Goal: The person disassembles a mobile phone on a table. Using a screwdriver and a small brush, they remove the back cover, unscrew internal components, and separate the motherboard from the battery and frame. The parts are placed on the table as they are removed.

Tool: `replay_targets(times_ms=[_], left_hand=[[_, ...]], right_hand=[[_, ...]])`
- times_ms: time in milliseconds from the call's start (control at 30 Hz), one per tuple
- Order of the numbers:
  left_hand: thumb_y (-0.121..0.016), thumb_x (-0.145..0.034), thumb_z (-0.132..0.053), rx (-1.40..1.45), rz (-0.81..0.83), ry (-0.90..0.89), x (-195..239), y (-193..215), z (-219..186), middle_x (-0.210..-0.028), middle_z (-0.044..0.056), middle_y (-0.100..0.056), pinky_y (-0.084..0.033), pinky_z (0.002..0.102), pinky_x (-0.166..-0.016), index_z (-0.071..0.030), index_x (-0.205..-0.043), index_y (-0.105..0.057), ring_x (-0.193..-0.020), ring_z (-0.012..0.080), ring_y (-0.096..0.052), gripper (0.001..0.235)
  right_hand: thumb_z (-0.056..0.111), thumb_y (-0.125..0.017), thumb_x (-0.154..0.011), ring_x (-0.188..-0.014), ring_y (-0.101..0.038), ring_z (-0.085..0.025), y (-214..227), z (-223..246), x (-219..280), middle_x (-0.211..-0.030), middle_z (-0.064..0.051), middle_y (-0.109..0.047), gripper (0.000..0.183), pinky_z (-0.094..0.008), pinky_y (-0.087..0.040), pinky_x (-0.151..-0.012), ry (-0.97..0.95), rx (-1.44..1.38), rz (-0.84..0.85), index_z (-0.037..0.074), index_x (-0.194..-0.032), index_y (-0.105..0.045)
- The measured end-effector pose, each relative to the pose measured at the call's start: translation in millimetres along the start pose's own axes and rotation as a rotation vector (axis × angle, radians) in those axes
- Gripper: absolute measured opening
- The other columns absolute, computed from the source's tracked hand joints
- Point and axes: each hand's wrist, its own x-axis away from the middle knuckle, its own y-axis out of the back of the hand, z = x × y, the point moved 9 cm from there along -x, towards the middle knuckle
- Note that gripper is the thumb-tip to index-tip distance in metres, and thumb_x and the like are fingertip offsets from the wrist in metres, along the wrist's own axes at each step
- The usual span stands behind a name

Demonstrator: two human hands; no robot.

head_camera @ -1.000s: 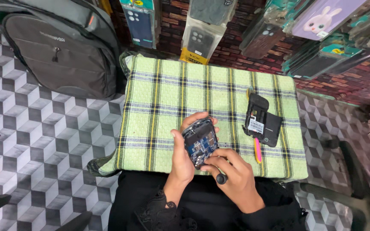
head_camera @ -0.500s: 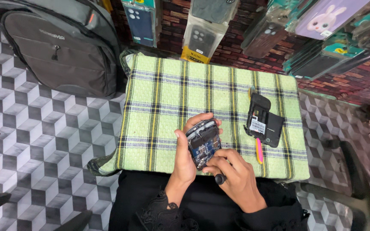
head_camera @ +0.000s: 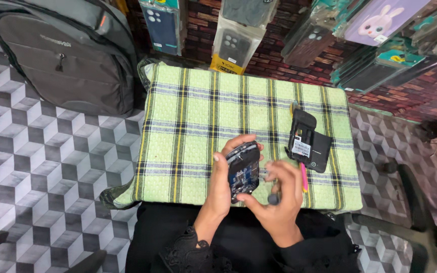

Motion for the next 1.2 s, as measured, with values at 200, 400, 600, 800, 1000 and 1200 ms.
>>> replay_targets(times_ms=[200, 400, 600, 800, 1000, 1200], left_hand=[[-0.024, -0.097, -0.078, -0.093, -0.024, 0.035, -1, 1, 4, -0.147, 0.017, -0.054, -0.041, 0.042, -0.118, -0.008, -0.157, -0.037, -0.136, 0.0274, -0.055, 0.093], [-0.025, -0.099, -0.077, -0.235, 0.047, 0.014, 1, -5, 0, -0.155, 0.018, -0.045, -0.032, 0.042, -0.122, -0.008, -0.160, -0.034, -0.145, 0.0277, -0.045, 0.093], [-0.027, -0.101, -0.075, -0.402, 0.072, -0.063, 3, -12, -7, -0.157, 0.015, -0.035, -0.029, 0.045, -0.126, -0.008, -0.162, -0.030, -0.151, 0.0299, -0.036, 0.091], [-0.039, -0.103, -0.073, -0.555, 0.067, -0.110, 4, -15, -11, -0.156, 0.014, -0.039, -0.027, 0.047, -0.126, -0.007, -0.160, -0.033, -0.145, 0.0314, -0.037, 0.087], [-0.057, -0.093, -0.073, -0.565, 0.111, -0.125, 6, -20, -16, -0.159, 0.012, -0.040, -0.032, 0.045, -0.124, -0.009, -0.160, -0.037, -0.145, 0.0302, -0.037, 0.095], [-0.056, -0.094, -0.072, -0.500, 0.161, -0.100, 5, -22, -17, -0.154, 0.015, -0.045, -0.035, 0.046, -0.123, -0.008, -0.159, -0.041, -0.145, 0.0307, -0.039, 0.092]], right_hand=[[0.028, -0.096, -0.059, -0.080, -0.062, -0.015, -16, -14, -7, -0.119, -0.010, -0.063, 0.086, -0.031, -0.053, -0.074, -0.152, -0.006, 0.096, 0.003, -0.131, -0.056], [0.010, -0.088, -0.063, -0.081, -0.062, -0.014, -29, -36, 2, -0.115, -0.005, -0.069, 0.081, -0.029, -0.052, -0.075, -0.270, -0.170, 0.206, 0.004, -0.138, -0.056], [0.014, -0.080, -0.072, -0.086, -0.062, -0.011, -41, -68, 22, -0.100, -0.006, -0.066, 0.081, -0.027, -0.051, -0.076, -0.433, -0.359, 0.292, 0.002, -0.147, -0.053], [0.026, -0.073, -0.080, -0.107, -0.062, -0.015, -46, -72, 28, -0.121, -0.008, -0.065, 0.078, -0.030, -0.050, -0.094, -0.405, -0.515, 0.321, -0.003, -0.148, -0.048], [0.035, -0.072, -0.078, -0.111, -0.063, -0.016, -42, -81, 36, -0.123, -0.010, -0.064, 0.084, -0.031, -0.051, -0.096, -0.377, -0.514, 0.305, -0.004, -0.147, -0.043], [0.025, -0.081, -0.076, -0.093, -0.059, -0.015, -40, -87, 39, -0.111, -0.007, -0.061, 0.080, -0.031, -0.049, -0.080, -0.420, -0.491, 0.252, -0.002, -0.144, -0.047]])
